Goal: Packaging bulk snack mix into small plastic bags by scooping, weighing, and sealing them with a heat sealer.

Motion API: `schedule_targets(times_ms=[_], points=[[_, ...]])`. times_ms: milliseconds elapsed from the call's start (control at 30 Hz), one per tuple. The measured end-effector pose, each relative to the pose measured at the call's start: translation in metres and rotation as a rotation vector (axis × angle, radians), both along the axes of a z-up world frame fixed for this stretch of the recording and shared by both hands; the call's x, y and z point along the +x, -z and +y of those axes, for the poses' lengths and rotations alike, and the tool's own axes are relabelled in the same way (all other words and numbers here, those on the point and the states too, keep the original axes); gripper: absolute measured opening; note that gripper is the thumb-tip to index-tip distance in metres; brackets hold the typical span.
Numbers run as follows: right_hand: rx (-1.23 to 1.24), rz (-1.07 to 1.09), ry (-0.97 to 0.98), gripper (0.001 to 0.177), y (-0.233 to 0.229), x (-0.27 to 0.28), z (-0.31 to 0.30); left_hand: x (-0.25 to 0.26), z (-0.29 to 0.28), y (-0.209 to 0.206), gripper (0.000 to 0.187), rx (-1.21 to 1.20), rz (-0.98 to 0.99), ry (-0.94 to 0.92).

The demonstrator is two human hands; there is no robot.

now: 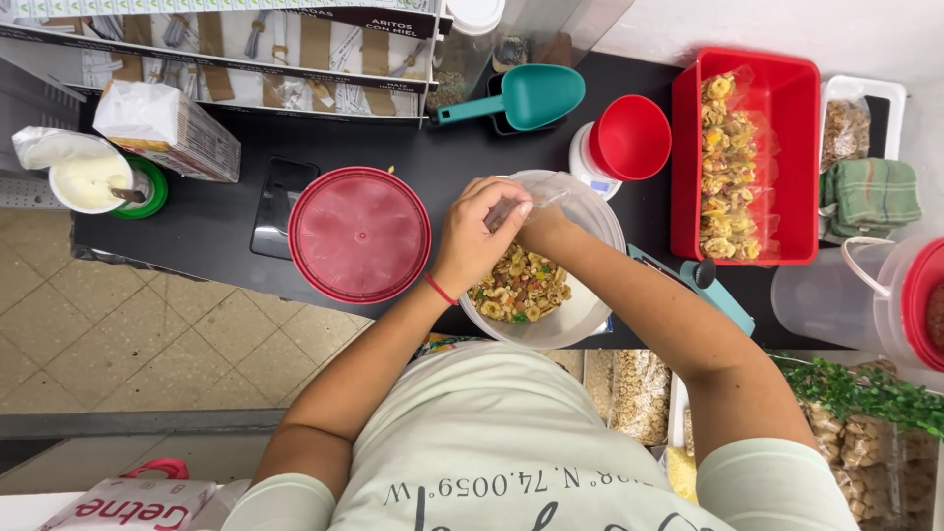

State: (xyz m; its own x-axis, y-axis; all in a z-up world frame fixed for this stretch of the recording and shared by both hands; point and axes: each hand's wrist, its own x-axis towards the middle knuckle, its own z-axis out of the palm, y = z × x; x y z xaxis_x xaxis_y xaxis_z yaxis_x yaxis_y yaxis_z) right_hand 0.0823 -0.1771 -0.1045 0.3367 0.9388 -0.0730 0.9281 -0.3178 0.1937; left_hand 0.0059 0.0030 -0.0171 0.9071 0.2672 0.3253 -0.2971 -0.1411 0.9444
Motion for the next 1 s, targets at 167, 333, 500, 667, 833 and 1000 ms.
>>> schedule_targets(times_ms=[167,333,500,667,833,1000], points=[[-0.083,0.054,-0.019,0.017,-0.009,0.006,-0.006,0.004,0.0,-0.002,0.003,0.123,0.043,0.006],[-0.153,0.123,-0.059,0.02,-0.007,0.017,-0.024,0.022,-0.006,0.021,0.006,0.353,0.234,0.109],[-0.213,0.185,-0.076,0.023,0.002,0.016,-0.068,0.036,-0.003,0.018,0.004,0.548,0.192,0.192],[-0.265,0.248,-0.075,0.026,0.003,0.003,-0.079,0.04,-0.009,0.035,0.007,0.73,0.19,0.195],[-0.318,0.305,-0.087,0.03,0.0,-0.001,-0.082,0.041,-0.006,0.034,0.008,0.708,0.21,0.197],[-0.371,0.364,-0.094,0.034,0.003,0.001,-0.078,0.041,-0.002,0.03,0.006,0.68,0.21,0.21]])
